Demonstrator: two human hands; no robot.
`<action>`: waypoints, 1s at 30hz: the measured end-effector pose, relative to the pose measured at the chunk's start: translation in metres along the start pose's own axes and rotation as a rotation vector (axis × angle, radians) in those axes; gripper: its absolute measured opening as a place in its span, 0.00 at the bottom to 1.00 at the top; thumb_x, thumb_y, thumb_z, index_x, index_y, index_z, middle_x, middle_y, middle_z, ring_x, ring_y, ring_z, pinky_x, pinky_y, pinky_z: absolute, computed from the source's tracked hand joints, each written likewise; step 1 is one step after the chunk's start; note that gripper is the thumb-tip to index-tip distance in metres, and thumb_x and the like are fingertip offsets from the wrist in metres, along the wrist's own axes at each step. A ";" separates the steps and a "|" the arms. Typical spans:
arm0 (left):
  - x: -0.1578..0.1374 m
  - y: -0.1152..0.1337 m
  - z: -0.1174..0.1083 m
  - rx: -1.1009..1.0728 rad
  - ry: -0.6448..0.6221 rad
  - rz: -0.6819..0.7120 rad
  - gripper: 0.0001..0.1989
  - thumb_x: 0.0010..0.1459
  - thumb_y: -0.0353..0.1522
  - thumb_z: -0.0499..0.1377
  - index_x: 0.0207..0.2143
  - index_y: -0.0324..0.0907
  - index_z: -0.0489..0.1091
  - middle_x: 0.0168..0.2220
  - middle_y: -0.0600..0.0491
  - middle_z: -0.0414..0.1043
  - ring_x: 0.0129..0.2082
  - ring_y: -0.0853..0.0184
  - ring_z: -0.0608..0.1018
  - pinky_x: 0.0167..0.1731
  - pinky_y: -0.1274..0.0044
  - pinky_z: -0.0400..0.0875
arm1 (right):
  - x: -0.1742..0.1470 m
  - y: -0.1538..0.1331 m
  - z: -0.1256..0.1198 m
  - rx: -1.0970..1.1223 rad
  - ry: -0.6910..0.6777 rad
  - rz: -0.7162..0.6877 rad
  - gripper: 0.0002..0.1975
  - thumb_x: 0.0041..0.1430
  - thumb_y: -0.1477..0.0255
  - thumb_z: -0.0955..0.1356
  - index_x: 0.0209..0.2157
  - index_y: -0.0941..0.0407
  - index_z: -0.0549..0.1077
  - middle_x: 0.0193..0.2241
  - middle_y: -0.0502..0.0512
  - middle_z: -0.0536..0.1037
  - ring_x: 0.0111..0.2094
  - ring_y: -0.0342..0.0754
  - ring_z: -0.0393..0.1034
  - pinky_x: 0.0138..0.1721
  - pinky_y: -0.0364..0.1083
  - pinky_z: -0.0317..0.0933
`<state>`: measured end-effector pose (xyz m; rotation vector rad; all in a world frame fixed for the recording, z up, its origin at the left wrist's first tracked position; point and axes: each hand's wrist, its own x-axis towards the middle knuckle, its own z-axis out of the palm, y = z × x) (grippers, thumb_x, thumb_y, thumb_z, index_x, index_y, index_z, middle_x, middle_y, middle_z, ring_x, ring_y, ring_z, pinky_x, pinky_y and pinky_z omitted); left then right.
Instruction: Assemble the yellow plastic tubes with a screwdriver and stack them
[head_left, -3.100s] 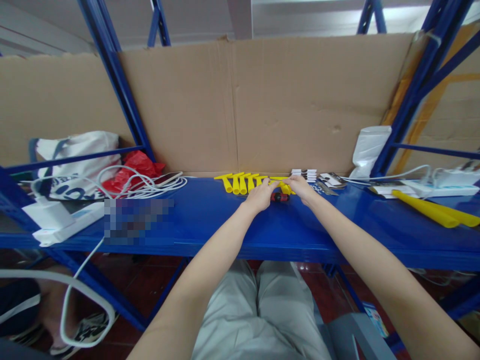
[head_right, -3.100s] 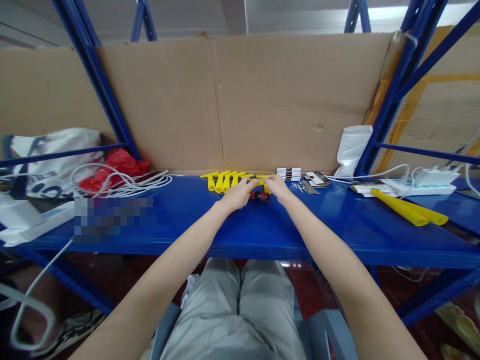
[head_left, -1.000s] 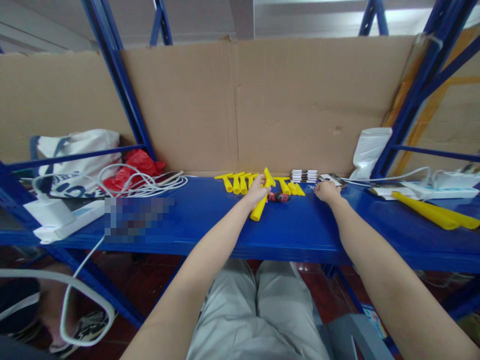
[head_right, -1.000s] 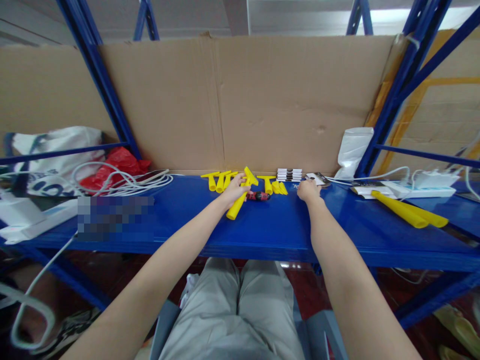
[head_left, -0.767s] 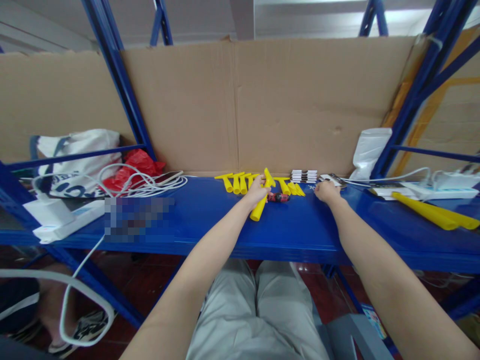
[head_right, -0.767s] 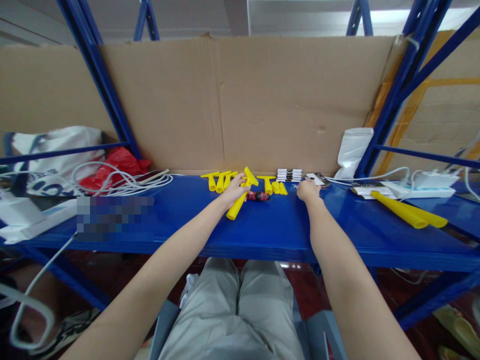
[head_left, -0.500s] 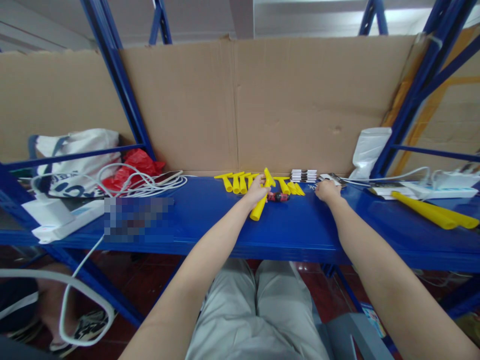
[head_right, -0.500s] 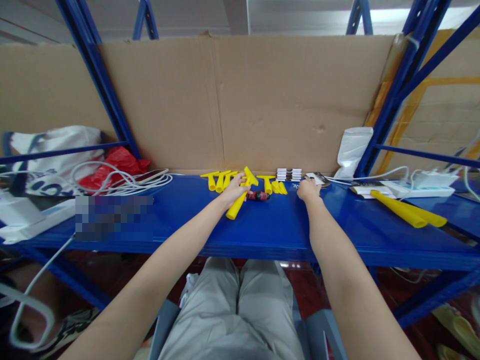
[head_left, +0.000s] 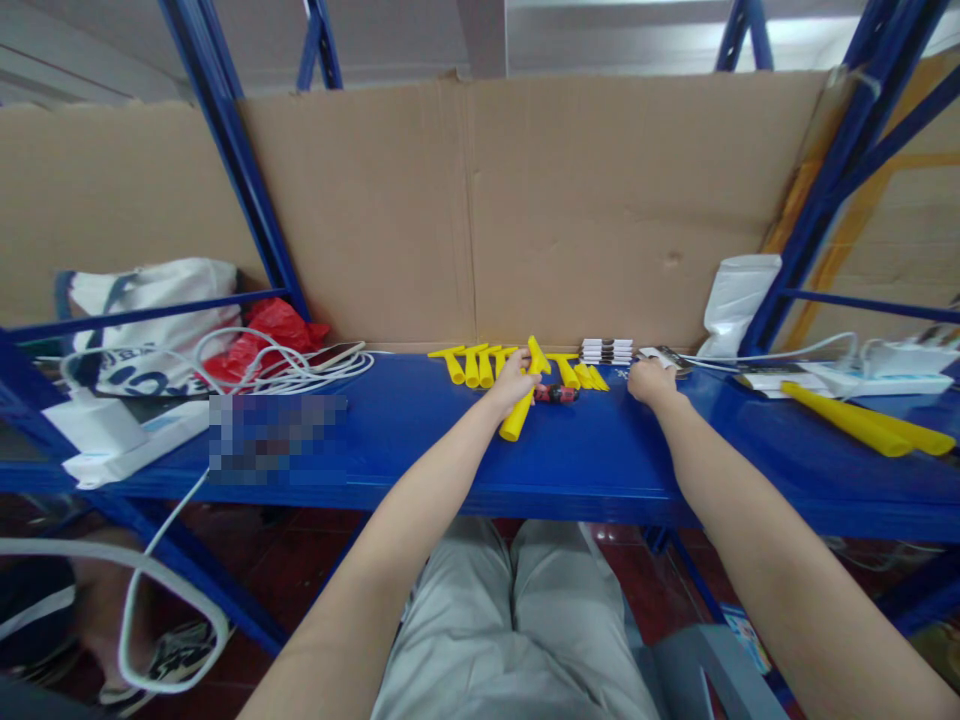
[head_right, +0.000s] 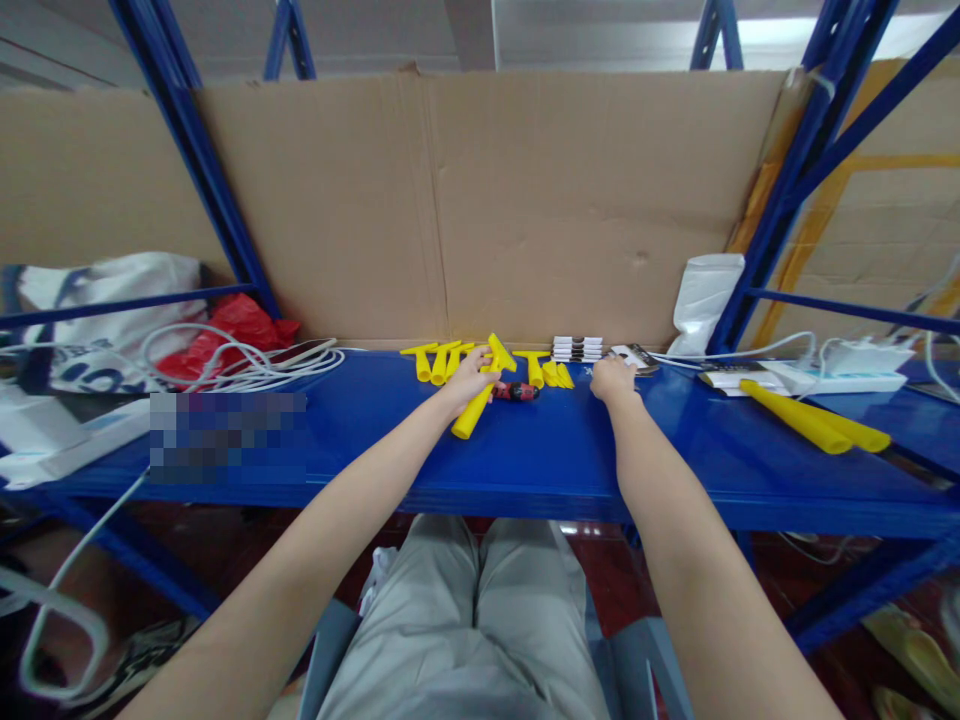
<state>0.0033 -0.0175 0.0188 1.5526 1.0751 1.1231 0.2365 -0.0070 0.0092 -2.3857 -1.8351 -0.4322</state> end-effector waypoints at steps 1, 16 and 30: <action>0.000 0.000 0.000 0.002 0.002 -0.002 0.28 0.53 0.19 0.52 0.56 0.44 0.55 0.54 0.43 0.62 0.24 0.76 0.75 0.14 0.87 0.63 | 0.000 -0.001 0.000 0.003 0.004 -0.006 0.20 0.57 0.79 0.57 0.47 0.65 0.71 0.49 0.69 0.70 0.54 0.57 0.59 0.52 0.57 0.53; 0.002 -0.002 0.000 -0.011 -0.015 0.015 0.28 0.53 0.19 0.51 0.56 0.44 0.55 0.55 0.44 0.62 0.25 0.75 0.75 0.15 0.85 0.64 | -0.001 -0.012 -0.012 -0.002 -0.104 -0.057 0.14 0.54 0.77 0.61 0.39 0.61 0.75 0.44 0.66 0.75 0.50 0.56 0.66 0.52 0.55 0.53; 0.002 -0.001 -0.001 -0.072 -0.055 0.004 0.28 0.53 0.19 0.52 0.55 0.44 0.55 0.54 0.44 0.62 0.22 0.77 0.74 0.14 0.86 0.62 | 0.008 -0.014 -0.007 0.413 0.170 -0.066 0.13 0.51 0.80 0.60 0.39 0.59 0.68 0.40 0.65 0.75 0.43 0.55 0.69 0.44 0.52 0.59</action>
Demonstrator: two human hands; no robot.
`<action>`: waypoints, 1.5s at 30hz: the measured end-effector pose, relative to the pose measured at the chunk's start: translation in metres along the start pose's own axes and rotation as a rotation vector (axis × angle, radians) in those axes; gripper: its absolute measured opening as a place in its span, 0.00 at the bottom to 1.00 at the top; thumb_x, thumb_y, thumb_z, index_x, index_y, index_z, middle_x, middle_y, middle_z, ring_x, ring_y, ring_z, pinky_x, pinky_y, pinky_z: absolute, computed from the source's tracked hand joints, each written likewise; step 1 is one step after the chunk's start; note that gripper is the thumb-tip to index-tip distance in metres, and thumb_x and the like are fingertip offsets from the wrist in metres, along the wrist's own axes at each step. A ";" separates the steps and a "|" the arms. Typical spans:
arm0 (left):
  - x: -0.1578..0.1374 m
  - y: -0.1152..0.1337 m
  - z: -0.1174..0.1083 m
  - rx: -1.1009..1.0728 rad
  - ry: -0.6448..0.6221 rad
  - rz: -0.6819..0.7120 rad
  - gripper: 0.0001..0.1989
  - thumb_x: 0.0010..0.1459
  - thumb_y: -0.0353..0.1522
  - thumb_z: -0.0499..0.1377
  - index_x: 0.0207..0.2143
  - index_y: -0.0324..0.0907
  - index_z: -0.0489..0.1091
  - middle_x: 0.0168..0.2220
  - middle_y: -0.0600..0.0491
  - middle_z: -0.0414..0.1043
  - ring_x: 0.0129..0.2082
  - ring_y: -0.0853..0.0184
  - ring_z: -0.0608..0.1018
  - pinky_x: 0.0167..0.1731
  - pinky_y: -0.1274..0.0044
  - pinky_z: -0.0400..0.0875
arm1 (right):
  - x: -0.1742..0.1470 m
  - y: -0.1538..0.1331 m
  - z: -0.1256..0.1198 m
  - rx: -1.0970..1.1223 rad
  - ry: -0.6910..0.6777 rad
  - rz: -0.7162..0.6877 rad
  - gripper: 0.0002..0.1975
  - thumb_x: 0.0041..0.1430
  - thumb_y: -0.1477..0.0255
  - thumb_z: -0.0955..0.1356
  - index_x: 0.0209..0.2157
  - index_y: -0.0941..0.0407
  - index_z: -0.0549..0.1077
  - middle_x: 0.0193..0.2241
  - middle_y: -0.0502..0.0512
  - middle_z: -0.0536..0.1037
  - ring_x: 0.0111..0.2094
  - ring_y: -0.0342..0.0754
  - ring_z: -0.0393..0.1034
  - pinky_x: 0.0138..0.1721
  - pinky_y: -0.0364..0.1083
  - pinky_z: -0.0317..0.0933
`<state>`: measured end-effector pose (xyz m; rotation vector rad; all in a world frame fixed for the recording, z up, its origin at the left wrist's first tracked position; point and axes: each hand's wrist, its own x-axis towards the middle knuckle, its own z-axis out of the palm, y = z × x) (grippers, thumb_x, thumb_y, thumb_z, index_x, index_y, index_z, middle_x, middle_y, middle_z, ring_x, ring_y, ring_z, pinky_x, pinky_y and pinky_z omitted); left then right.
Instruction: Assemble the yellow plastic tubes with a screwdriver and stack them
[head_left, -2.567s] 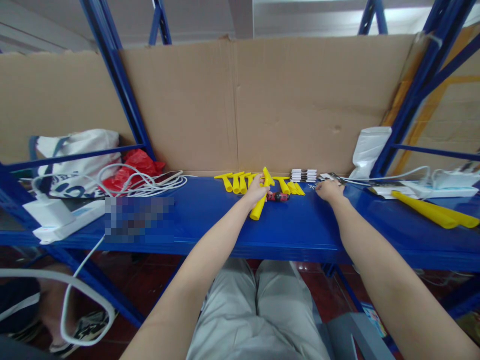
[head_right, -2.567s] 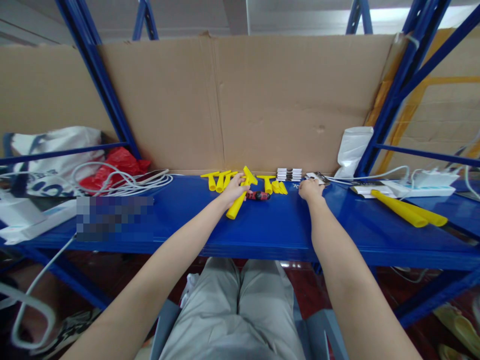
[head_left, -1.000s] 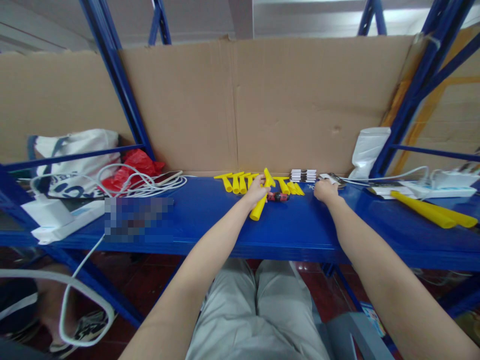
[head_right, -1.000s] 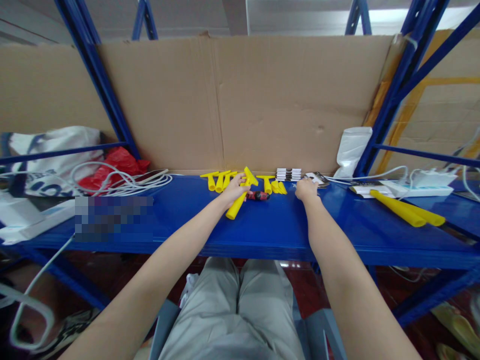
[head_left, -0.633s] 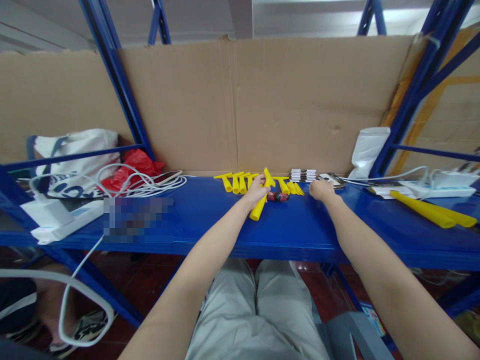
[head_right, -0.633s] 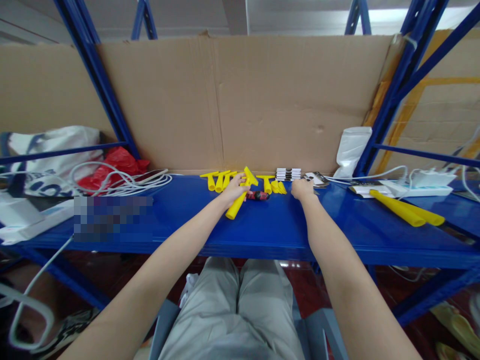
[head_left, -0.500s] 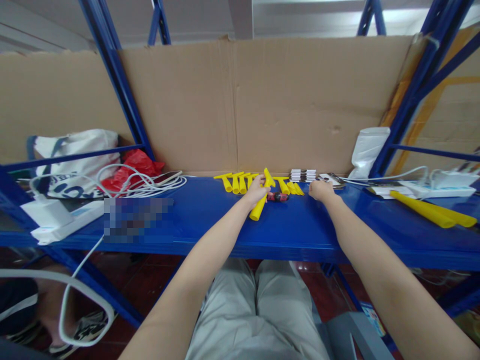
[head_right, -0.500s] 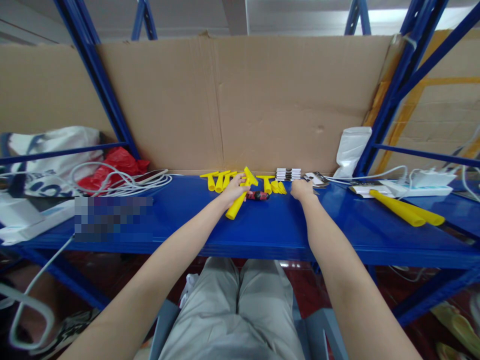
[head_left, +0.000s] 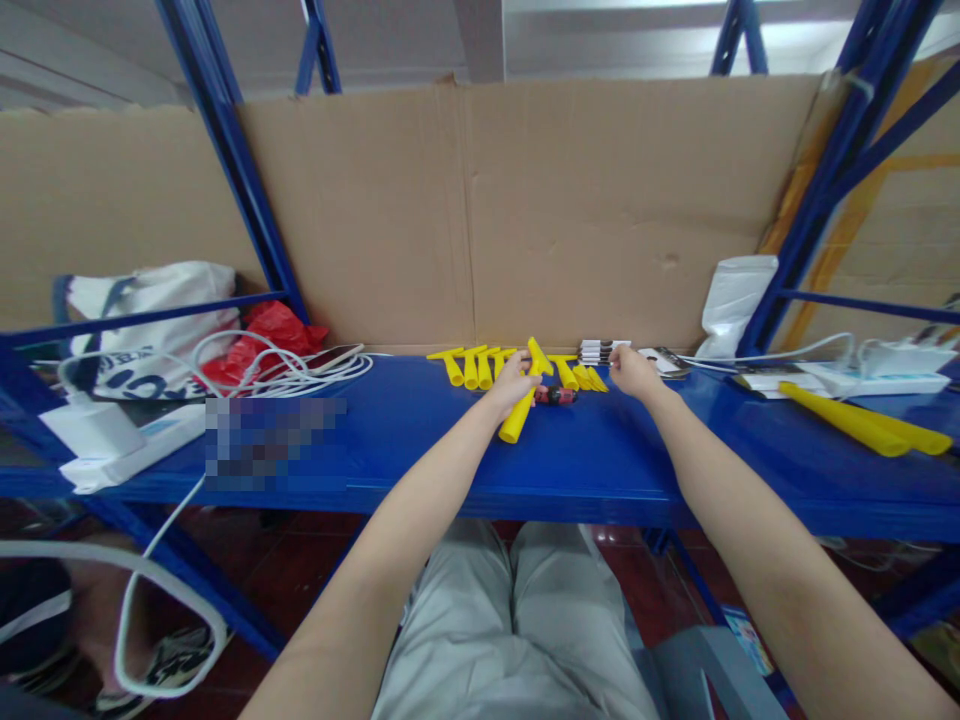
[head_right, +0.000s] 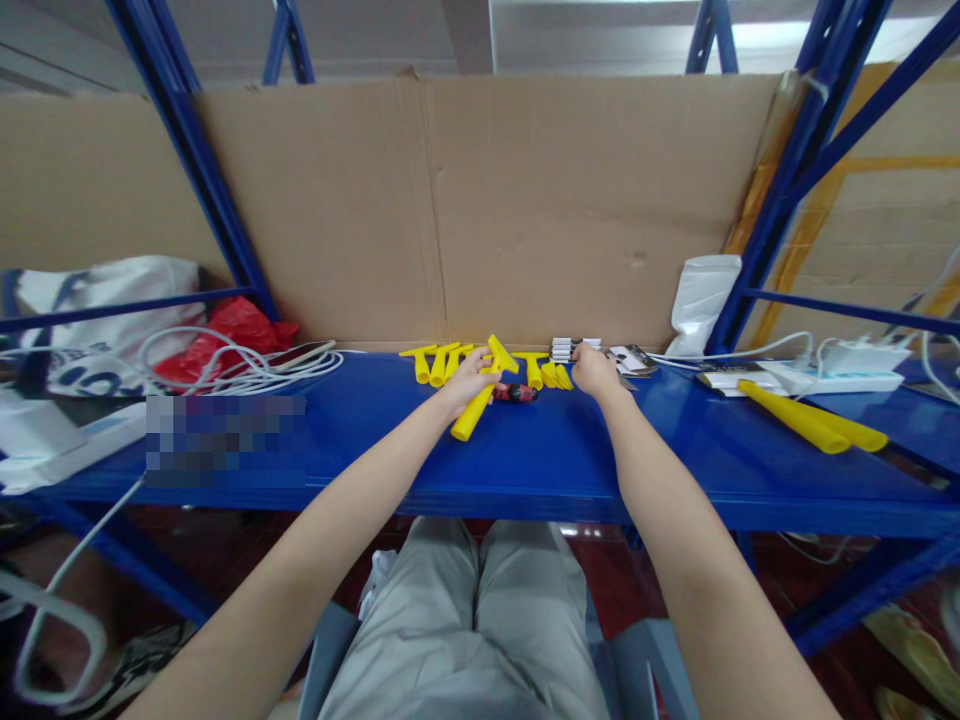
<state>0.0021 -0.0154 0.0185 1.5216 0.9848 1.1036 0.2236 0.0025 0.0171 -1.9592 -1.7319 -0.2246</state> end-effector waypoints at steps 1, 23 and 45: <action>0.000 0.000 0.000 -0.007 -0.020 -0.004 0.28 0.53 0.19 0.52 0.55 0.44 0.55 0.55 0.44 0.62 0.22 0.77 0.74 0.14 0.86 0.62 | 0.003 -0.001 0.002 0.120 0.055 -0.027 0.12 0.50 0.80 0.61 0.38 0.58 0.67 0.37 0.63 0.75 0.40 0.53 0.70 0.42 0.51 0.60; -0.001 -0.003 0.001 -0.049 -0.248 0.037 0.31 0.48 0.18 0.55 0.55 0.45 0.58 0.57 0.40 0.59 0.22 0.75 0.75 0.14 0.84 0.64 | -0.010 -0.057 0.009 0.906 0.037 -0.364 0.08 0.44 0.75 0.65 0.26 0.54 0.60 0.25 0.48 0.68 0.27 0.43 0.64 0.36 0.47 0.62; -0.005 -0.001 0.002 -0.052 -0.254 0.037 0.28 0.50 0.18 0.55 0.53 0.44 0.58 0.57 0.42 0.59 0.23 0.77 0.75 0.14 0.87 0.63 | -0.008 -0.054 0.014 0.947 0.012 -0.189 0.11 0.43 0.73 0.69 0.28 0.54 0.62 0.25 0.49 0.70 0.29 0.43 0.66 0.38 0.48 0.65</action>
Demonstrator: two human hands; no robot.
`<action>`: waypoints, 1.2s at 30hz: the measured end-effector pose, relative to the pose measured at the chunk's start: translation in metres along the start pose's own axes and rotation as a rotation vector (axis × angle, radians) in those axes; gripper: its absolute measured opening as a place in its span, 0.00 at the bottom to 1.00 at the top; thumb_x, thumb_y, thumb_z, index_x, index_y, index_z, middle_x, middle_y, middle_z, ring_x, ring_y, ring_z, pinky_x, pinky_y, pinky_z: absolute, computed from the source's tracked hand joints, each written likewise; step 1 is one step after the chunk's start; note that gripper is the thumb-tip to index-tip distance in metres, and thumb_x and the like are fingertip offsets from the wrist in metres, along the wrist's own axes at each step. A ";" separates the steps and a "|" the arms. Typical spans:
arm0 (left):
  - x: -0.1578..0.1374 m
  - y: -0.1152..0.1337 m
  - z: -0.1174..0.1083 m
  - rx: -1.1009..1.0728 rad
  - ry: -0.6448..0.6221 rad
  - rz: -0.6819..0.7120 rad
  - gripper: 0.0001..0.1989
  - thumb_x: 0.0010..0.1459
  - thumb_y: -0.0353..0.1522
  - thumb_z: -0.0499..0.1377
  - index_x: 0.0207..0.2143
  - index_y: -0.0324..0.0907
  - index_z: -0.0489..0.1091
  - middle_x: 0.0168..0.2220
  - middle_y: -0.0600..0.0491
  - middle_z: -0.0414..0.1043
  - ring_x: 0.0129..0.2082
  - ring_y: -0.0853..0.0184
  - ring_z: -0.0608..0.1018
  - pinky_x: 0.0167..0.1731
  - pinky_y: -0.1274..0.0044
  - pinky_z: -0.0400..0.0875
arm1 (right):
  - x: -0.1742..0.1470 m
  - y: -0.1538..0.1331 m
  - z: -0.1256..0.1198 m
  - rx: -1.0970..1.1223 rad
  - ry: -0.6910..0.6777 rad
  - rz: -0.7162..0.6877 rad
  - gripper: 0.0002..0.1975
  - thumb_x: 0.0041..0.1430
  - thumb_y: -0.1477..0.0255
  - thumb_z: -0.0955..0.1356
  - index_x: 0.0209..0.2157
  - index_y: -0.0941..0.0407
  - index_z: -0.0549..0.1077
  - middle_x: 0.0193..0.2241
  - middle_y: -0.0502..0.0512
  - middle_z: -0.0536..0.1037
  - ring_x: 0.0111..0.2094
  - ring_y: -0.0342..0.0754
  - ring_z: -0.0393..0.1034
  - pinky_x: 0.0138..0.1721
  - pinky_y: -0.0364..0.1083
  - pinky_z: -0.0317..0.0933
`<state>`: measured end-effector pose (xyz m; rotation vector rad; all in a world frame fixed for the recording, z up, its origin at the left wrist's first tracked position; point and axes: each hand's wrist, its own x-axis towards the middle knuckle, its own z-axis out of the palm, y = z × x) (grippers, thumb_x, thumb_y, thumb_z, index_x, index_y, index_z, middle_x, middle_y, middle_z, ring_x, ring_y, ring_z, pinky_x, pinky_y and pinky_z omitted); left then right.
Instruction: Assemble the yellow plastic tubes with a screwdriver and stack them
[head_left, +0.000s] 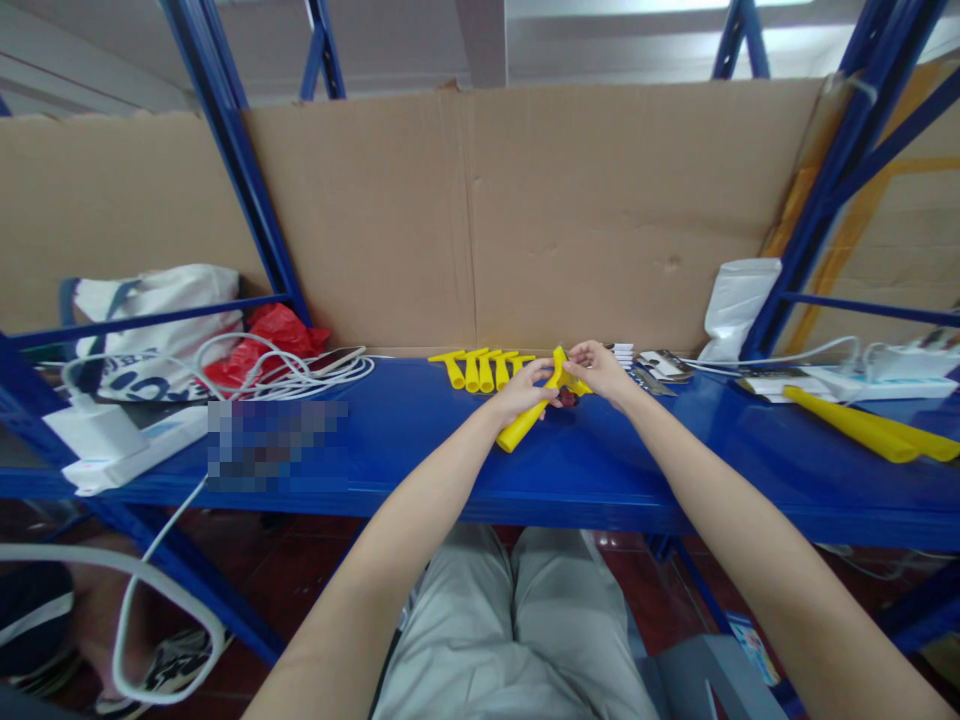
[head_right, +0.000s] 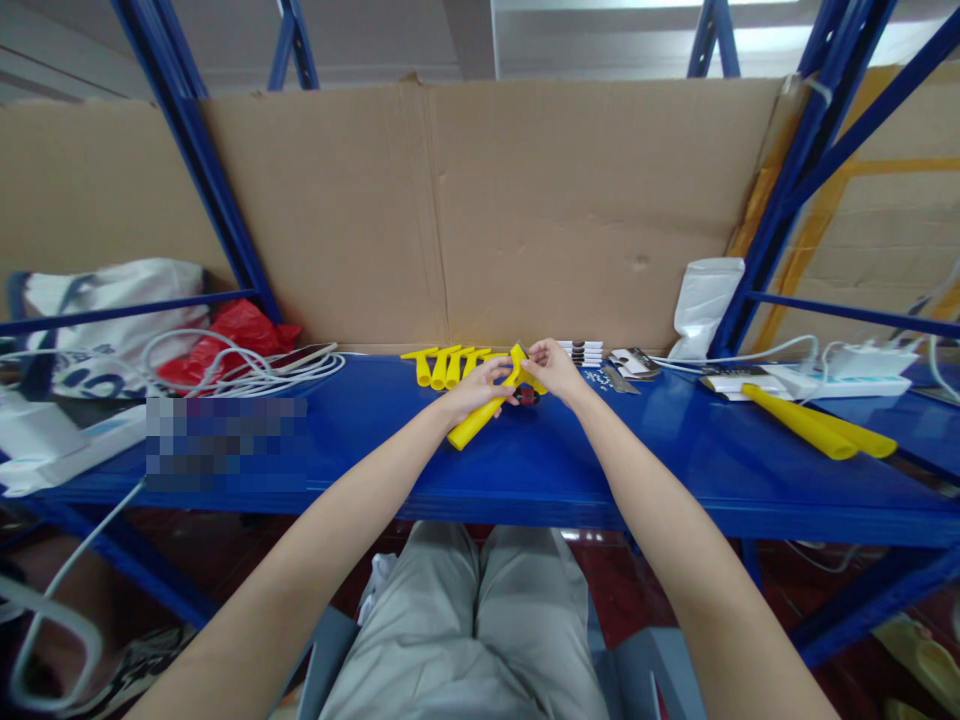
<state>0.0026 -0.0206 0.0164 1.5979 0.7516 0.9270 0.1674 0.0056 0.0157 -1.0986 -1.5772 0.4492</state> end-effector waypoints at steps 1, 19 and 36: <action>0.000 0.001 0.000 -0.015 0.008 -0.007 0.28 0.50 0.18 0.55 0.53 0.45 0.58 0.56 0.42 0.60 0.23 0.77 0.75 0.15 0.87 0.63 | 0.000 0.001 0.000 -0.023 0.010 -0.001 0.12 0.44 0.71 0.70 0.28 0.54 0.62 0.26 0.49 0.70 0.28 0.43 0.66 0.37 0.48 0.65; 0.011 0.005 -0.010 -0.348 0.375 -0.173 0.19 0.53 0.18 0.51 0.46 0.42 0.58 0.42 0.50 0.68 0.21 0.75 0.75 0.15 0.85 0.65 | -0.010 -0.003 -0.013 -0.665 -0.618 -0.097 0.10 0.48 0.63 0.67 0.21 0.55 0.73 0.19 0.50 0.73 0.23 0.44 0.64 0.26 0.43 0.54; 0.017 0.001 -0.020 -0.450 0.420 -0.168 0.15 0.52 0.18 0.52 0.40 0.41 0.60 0.35 0.51 0.69 0.19 0.75 0.74 0.16 0.84 0.66 | -0.008 -0.026 -0.033 -0.007 -0.167 0.228 0.19 0.51 0.55 0.68 0.24 0.55 0.61 0.12 0.49 0.69 0.13 0.41 0.62 0.15 0.40 0.55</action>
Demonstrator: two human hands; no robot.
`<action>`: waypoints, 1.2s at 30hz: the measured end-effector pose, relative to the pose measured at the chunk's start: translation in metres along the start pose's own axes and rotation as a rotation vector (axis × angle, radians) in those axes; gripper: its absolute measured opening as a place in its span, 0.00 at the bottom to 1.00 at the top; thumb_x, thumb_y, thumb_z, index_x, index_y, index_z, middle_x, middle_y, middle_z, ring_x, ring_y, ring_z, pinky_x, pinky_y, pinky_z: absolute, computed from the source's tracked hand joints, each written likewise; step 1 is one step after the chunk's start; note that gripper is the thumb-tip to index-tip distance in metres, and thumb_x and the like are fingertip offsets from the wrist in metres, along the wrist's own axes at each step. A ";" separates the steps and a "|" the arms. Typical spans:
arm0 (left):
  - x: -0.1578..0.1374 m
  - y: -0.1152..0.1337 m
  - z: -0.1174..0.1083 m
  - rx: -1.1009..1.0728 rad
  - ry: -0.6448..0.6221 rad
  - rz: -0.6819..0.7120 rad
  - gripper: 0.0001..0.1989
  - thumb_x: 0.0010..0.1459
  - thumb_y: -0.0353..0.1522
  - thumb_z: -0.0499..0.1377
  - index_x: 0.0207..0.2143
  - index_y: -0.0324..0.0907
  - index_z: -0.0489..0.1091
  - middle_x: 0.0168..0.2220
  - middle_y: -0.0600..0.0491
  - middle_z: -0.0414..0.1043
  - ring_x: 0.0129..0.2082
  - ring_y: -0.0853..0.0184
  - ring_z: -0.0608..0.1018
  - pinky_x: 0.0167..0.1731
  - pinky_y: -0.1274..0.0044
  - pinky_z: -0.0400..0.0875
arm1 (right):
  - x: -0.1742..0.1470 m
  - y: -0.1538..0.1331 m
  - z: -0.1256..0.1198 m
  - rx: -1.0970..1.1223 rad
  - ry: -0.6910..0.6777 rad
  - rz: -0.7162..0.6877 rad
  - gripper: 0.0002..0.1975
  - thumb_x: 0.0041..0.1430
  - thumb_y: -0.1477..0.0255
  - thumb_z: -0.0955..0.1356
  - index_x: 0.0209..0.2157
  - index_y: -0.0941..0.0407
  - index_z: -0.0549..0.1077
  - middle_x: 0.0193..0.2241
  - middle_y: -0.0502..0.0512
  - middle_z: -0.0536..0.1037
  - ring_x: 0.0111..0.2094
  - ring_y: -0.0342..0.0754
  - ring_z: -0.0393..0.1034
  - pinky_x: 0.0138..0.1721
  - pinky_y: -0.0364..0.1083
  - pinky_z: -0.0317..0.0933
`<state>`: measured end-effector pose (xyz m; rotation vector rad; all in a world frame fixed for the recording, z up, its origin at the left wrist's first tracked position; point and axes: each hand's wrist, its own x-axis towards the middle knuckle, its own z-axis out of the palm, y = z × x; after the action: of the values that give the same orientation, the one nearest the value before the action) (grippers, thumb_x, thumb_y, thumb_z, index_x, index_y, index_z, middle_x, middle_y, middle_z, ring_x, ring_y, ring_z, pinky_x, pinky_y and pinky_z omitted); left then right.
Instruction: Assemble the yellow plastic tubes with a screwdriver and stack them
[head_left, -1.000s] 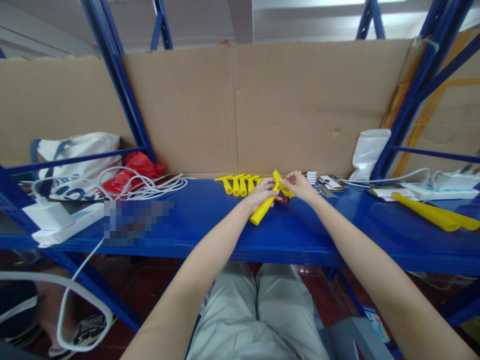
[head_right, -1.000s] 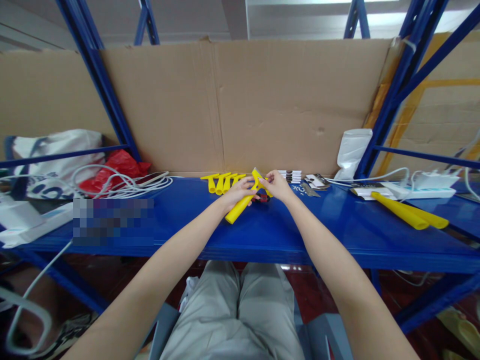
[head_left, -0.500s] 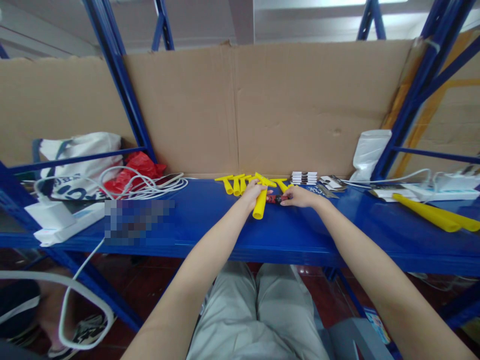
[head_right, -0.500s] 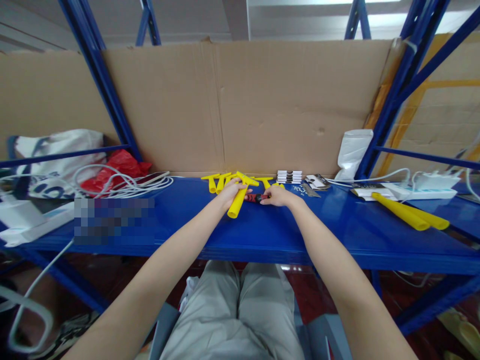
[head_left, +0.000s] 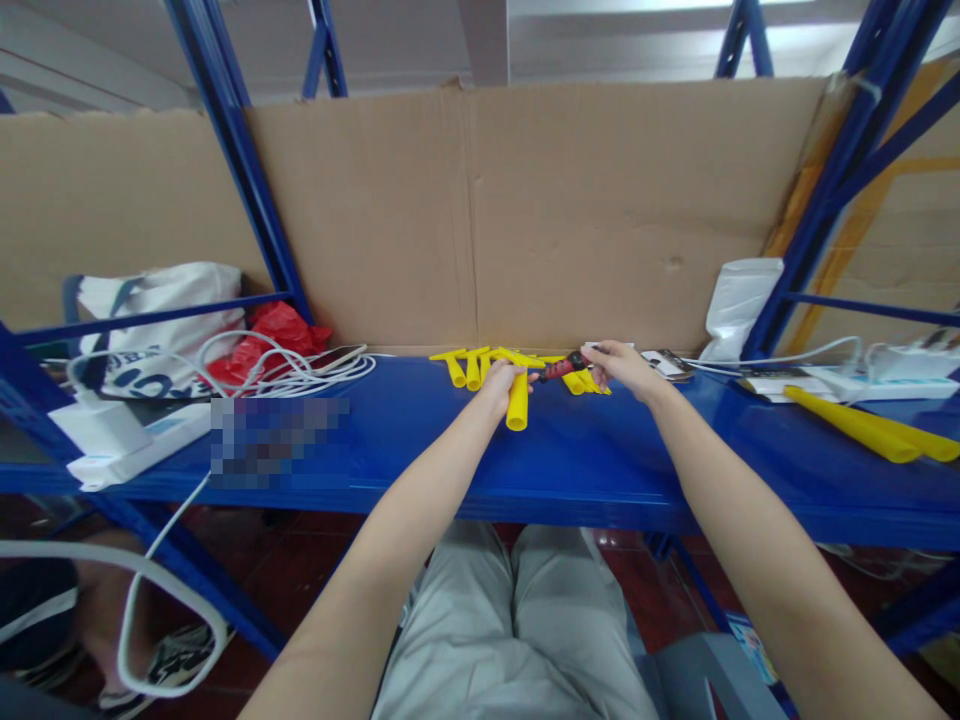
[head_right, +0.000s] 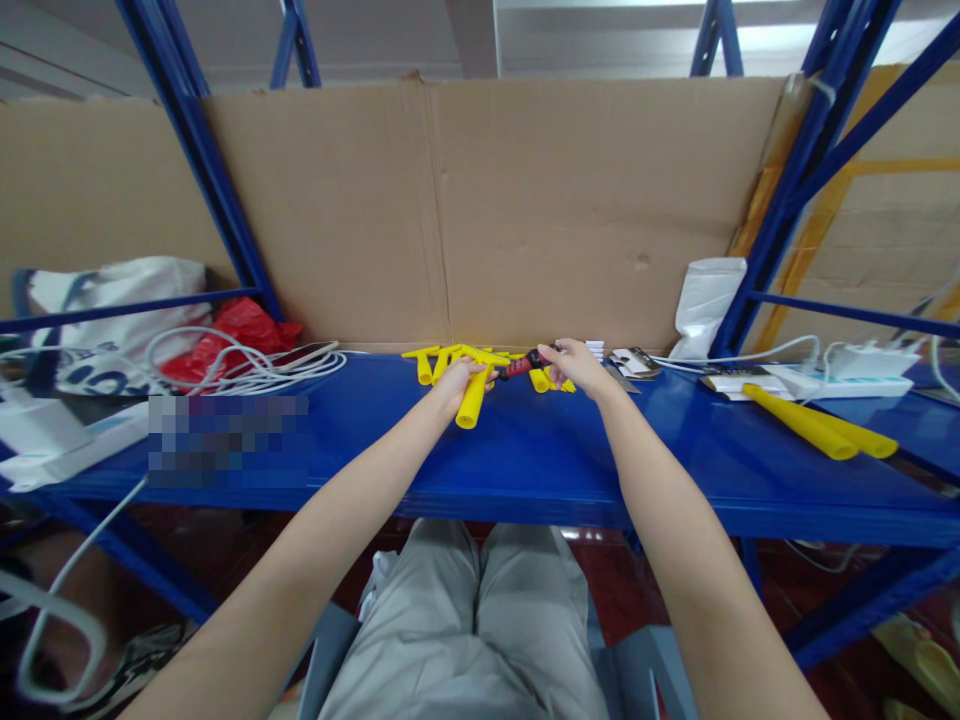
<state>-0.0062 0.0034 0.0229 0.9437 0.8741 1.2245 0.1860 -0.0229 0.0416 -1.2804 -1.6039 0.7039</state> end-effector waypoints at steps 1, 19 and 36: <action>0.000 0.000 0.000 0.001 -0.001 -0.005 0.15 0.52 0.18 0.51 0.40 0.40 0.60 0.36 0.51 0.69 0.19 0.75 0.74 0.16 0.84 0.66 | 0.001 -0.002 -0.001 0.040 0.072 -0.014 0.19 0.51 0.55 0.68 0.24 0.55 0.60 0.11 0.48 0.67 0.11 0.40 0.60 0.15 0.40 0.55; -0.002 -0.011 0.004 0.171 -0.020 -0.039 0.23 0.51 0.16 0.52 0.49 0.40 0.58 0.38 0.48 0.72 0.23 0.70 0.78 0.17 0.83 0.66 | 0.023 0.015 -0.023 0.332 0.735 -0.220 0.21 0.49 0.48 0.62 0.27 0.51 0.53 0.21 0.47 0.62 0.19 0.46 0.67 0.18 0.47 0.61; -0.010 -0.012 0.008 0.206 -0.110 -0.049 0.19 0.52 0.17 0.53 0.46 0.39 0.58 0.39 0.48 0.70 0.23 0.70 0.78 0.16 0.84 0.66 | 0.017 0.004 -0.015 0.465 0.767 -0.192 0.18 0.50 0.53 0.65 0.26 0.51 0.54 0.13 0.41 0.56 0.13 0.43 0.60 0.19 0.47 0.63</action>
<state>0.0045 -0.0080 0.0156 1.1377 0.9420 1.0444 0.2007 -0.0071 0.0495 -0.8748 -0.8507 0.3592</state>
